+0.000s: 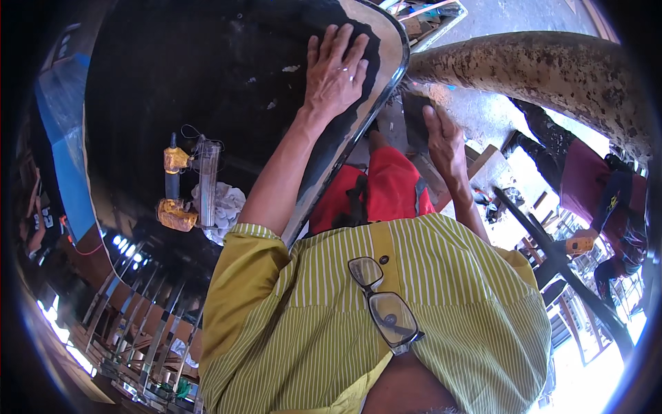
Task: Sanding a large, dark, flat surface manually using sandpaper.
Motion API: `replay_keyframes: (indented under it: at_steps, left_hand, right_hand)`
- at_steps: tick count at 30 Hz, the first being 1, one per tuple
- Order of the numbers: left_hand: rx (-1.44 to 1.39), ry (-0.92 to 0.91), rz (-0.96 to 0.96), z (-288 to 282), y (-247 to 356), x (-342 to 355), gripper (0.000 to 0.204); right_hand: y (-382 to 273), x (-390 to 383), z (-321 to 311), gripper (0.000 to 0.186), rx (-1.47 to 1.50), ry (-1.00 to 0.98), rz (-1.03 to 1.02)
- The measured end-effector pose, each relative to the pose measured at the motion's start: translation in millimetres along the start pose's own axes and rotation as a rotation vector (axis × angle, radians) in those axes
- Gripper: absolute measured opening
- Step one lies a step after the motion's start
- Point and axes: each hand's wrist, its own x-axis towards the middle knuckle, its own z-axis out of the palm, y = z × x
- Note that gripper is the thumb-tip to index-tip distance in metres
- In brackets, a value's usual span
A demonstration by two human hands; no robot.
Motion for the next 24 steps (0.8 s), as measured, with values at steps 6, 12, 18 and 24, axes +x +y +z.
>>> replay_keyframes:
  at_steps: [6,12,18,24]
  left_hand:
    - [0.130,0.158,-0.218,-33.1,-62.3,-33.0,0.032]
    - [0.338,0.198,-0.447,-48.8,-113.9,-48.7,0.033]
    - [0.375,0.136,-0.532,-44.4,-114.4,-48.2,0.036]
    - [0.373,0.169,-0.540,-45.0,-116.2,-47.1,0.036]
  right_hand:
    - [-57.3,63.7,40.4,0.019,-0.396,0.250,-0.625]
    - [-59.3,68.1,66.4,0.045,-0.800,-0.071,-0.668]
    - [-31.0,88.3,74.4,0.051,-0.687,0.027,-0.813]
    - [-42.3,109.3,89.0,0.038,-0.641,0.098,-0.858]
